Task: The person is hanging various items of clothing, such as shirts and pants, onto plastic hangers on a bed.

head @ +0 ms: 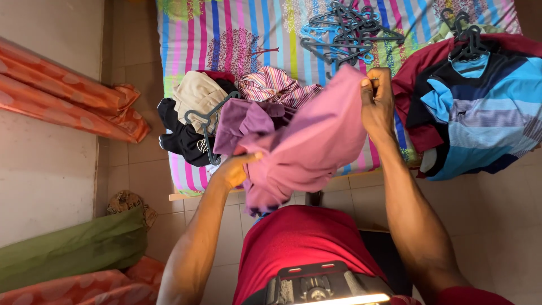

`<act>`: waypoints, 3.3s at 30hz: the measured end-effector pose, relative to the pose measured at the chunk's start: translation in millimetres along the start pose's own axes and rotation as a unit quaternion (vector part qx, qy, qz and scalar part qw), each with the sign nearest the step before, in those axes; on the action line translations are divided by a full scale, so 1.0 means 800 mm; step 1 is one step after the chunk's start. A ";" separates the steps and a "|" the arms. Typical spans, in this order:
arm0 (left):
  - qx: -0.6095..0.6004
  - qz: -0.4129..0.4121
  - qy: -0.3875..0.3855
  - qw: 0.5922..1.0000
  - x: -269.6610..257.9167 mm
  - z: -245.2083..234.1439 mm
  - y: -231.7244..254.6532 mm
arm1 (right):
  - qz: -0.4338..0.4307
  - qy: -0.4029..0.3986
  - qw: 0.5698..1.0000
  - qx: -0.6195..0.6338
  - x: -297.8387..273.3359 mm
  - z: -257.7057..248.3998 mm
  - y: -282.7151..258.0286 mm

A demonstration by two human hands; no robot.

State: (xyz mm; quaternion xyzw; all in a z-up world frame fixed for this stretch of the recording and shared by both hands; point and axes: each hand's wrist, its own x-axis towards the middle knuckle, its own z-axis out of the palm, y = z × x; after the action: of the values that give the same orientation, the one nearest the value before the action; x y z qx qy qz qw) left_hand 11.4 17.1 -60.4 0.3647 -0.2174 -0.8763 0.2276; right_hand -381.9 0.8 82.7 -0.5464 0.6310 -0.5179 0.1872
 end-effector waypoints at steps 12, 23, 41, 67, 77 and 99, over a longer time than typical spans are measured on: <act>-0.165 0.058 -0.047 0.983 0.024 0.068 0.020 | -0.013 -0.077 0.993 0.084 -0.022 0.042 -0.140; -0.217 0.167 -0.130 0.953 0.016 0.119 0.047 | -0.124 -0.184 0.975 0.012 -0.025 0.056 -0.184; -0.171 0.090 0.005 0.981 0.003 0.098 0.018 | 0.071 -0.163 0.982 0.059 -0.079 0.063 -0.053; -0.045 0.104 0.056 0.992 -0.027 0.112 0.039 | 0.422 -0.154 0.838 0.310 -0.141 0.092 0.007; -0.142 0.078 0.085 0.983 -0.037 0.069 0.040 | 0.265 -0.160 0.899 0.309 -0.123 0.076 -0.012; -0.100 0.037 -0.021 0.994 -0.075 -0.023 -0.018 | 0.224 -0.193 0.881 0.368 -0.075 0.143 -0.025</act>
State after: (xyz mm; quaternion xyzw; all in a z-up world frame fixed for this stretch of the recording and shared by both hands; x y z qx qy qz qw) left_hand 59.4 58.4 -47.6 0.3132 -0.1470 -0.8920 0.2909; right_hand -260.0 5.3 35.0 -0.3717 0.4512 -0.5414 0.6043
